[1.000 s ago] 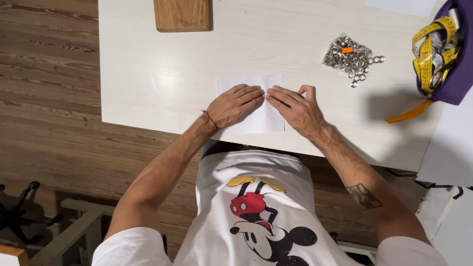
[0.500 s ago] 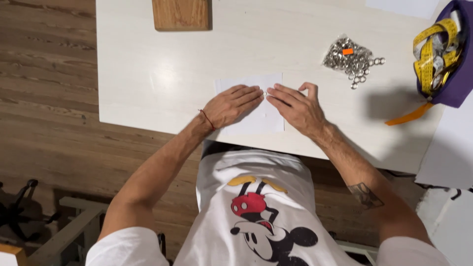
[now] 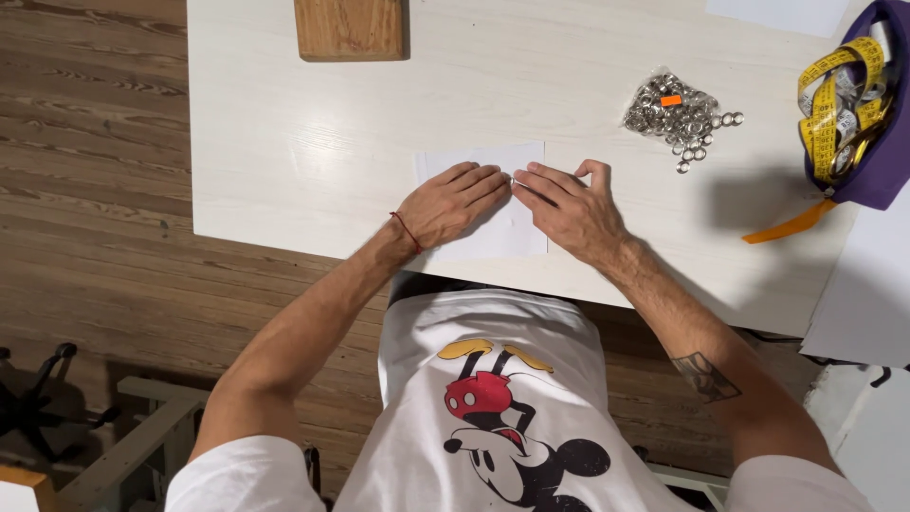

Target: Attaching metal eyelets to a piece of white material using a manual press.

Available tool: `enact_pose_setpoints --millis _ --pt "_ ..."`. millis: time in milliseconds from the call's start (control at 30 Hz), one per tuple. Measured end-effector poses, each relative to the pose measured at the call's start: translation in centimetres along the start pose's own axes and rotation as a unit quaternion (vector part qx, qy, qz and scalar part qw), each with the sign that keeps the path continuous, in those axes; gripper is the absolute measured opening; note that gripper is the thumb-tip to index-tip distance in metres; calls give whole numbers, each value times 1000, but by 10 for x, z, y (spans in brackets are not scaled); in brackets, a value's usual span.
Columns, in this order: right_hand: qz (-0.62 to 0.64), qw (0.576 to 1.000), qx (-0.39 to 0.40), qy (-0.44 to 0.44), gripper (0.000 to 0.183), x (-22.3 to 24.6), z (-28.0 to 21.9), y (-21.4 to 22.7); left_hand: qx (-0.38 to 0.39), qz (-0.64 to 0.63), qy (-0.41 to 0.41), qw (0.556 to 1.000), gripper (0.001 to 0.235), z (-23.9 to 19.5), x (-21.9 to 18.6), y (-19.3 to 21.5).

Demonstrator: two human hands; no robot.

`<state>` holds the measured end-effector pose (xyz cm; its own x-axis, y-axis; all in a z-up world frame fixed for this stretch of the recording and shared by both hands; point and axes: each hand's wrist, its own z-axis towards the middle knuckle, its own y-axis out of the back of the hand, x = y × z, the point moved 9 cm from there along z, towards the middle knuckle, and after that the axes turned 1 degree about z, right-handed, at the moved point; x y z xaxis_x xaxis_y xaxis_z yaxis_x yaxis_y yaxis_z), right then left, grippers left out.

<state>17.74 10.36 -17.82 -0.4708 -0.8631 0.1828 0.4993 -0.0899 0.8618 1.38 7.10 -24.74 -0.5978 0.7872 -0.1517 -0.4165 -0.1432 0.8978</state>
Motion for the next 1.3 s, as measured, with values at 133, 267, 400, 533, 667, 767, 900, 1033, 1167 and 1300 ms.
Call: enact_pose_setpoints --millis 133,267,400,533,667,767,900,1033,1167,1300 --pt "-8 1000 -2 3 32 1 -2 -2 -27 -24 -1 999 36 -2 1 1" --pt "11 1000 -17 3 31 0 1 2 -56 -60 -7 997 37 -7 5 2" --pt "8 1000 -20 4 31 -1 1 2 -42 -54 -4 998 39 -3 4 4" --pt "4 1000 10 1 35 -1 -1 -2 -16 -40 7 999 36 3 2 8" --pt "7 1000 15 5 36 -3 -6 -9 16 11 3 1000 33 8 2 14" --pt "-23 999 18 19 37 1 -7 -11 4 43 -18 999 32 11 -2 16" --pt "-35 998 43 37 34 7 -2 -1 4 60 -19 998 32 11 -5 19" --pt "-18 999 28 40 30 3 -7 -4 4 76 -25 997 30 20 -3 25" --pt "12 998 14 58 30 5 -7 -2 -39 73 -16 996 27 18 -4 32" --pt "17 999 9 37 26 1 -2 -6 -46 71 -12 996 27 17 -1 31"
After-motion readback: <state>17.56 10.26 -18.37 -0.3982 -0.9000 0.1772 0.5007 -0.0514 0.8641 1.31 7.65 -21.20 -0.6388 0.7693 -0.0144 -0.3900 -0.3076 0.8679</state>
